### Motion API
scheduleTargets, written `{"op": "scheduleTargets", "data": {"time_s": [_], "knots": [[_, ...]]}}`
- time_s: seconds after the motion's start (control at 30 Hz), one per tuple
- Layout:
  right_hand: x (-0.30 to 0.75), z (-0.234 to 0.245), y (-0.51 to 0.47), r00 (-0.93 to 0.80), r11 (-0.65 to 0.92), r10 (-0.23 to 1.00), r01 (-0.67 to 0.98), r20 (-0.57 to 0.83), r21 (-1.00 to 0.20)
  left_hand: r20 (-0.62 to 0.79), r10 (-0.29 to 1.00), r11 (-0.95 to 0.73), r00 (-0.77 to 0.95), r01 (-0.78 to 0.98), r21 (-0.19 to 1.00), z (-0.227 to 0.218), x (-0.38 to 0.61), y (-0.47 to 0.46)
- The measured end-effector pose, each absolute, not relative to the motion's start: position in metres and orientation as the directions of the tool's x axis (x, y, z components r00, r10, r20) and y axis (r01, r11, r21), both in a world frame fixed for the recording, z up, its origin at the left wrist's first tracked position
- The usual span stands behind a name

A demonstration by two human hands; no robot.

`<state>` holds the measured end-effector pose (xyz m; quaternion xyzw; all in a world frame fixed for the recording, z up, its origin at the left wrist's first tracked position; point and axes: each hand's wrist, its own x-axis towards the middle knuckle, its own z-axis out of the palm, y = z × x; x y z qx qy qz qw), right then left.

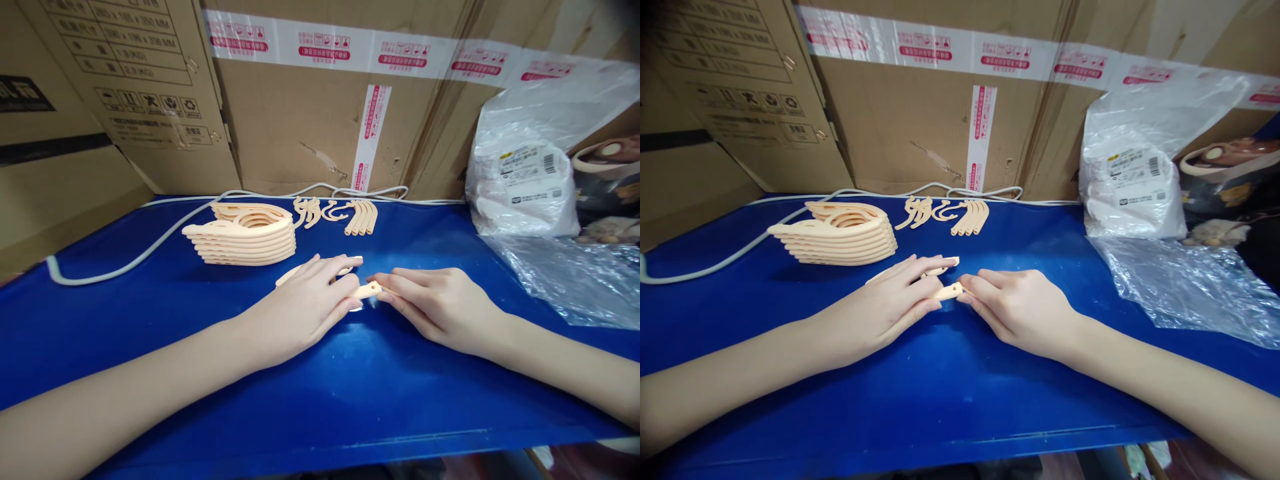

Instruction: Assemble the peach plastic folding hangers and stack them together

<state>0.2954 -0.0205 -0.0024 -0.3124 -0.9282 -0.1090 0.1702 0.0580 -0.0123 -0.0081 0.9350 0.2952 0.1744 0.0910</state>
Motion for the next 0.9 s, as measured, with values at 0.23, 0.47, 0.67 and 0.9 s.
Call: {"op": "scheduleTargets", "data": {"time_s": [0.23, 0.47, 0.67, 0.9], "knots": [[0.2945, -0.0022, -0.0224, -0.748, 0.763, 0.528, 0.626, 0.403, 0.162, 0.253, 0.584, -0.809, 0.771, 0.527, 0.259, -0.0093, 0.0580, -0.0123], [0.2947, -0.0038, -0.0213, -0.745, 0.765, 0.523, 0.625, 0.415, 0.158, 0.258, 0.573, -0.818, 0.778, 0.522, 0.244, -0.0083, 0.0578, -0.0127], [0.2947, -0.0047, -0.0215, -0.743, 0.763, 0.501, 0.622, 0.444, 0.178, 0.238, 0.587, -0.807, 0.773, 0.536, 0.248, -0.0099, 0.0578, -0.0116], [0.2934, -0.0056, -0.0222, -0.750, 0.764, 0.490, 0.615, 0.444, 0.196, 0.214, 0.583, -0.809, 0.784, 0.538, 0.237, -0.0117, 0.0571, -0.0109]]}}
